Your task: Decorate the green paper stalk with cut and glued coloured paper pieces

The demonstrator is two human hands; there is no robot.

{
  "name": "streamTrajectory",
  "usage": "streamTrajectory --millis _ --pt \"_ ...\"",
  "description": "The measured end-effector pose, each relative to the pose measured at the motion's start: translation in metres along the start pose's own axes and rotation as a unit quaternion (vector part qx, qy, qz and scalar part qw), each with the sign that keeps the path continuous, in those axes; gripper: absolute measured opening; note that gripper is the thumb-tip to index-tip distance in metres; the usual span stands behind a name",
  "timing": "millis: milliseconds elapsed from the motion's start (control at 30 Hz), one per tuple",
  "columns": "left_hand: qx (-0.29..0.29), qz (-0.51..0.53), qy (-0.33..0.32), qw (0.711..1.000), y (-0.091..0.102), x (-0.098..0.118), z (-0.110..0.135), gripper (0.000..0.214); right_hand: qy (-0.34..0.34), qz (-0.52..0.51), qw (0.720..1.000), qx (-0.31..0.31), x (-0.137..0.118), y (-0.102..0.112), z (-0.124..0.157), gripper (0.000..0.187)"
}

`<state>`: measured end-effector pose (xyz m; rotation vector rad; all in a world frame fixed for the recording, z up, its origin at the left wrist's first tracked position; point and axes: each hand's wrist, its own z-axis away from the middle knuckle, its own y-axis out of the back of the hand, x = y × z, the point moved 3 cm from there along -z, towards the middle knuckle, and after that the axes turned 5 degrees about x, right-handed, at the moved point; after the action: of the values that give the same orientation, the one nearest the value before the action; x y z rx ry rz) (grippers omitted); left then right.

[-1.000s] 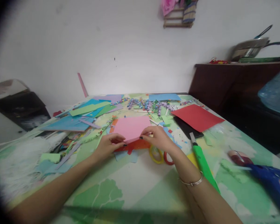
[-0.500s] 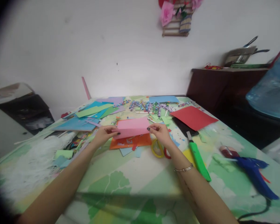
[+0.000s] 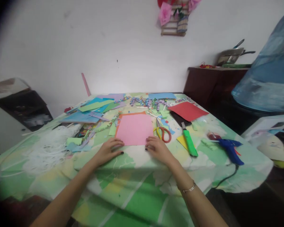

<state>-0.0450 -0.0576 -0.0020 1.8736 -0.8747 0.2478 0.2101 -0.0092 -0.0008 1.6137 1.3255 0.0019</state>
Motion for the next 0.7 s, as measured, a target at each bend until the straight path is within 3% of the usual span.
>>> streamTrajectory --millis 167,333,533,633,700 --pt "0.019 -0.017 0.04 0.999 -0.004 -0.009 0.003 0.021 -0.05 0.081 0.993 0.075 0.007 0.002 0.007 0.017" --pt "0.065 -0.114 0.022 0.991 -0.005 -0.013 0.002 0.022 -0.161 0.18 0.951 0.194 0.021 0.016 0.009 0.026" --pt "0.06 -0.087 0.052 0.993 -0.003 -0.015 0.003 0.023 -0.234 0.258 0.917 0.195 0.029 0.035 0.015 0.027" --pt "0.056 -0.054 0.059 0.995 -0.001 -0.012 0.004 0.019 -0.305 0.324 0.863 0.239 0.036 0.06 0.032 0.034" --pt "0.041 -0.015 0.06 0.997 0.0 -0.009 0.004 0.017 -0.375 0.375 0.817 0.225 0.045 0.079 0.045 0.044"
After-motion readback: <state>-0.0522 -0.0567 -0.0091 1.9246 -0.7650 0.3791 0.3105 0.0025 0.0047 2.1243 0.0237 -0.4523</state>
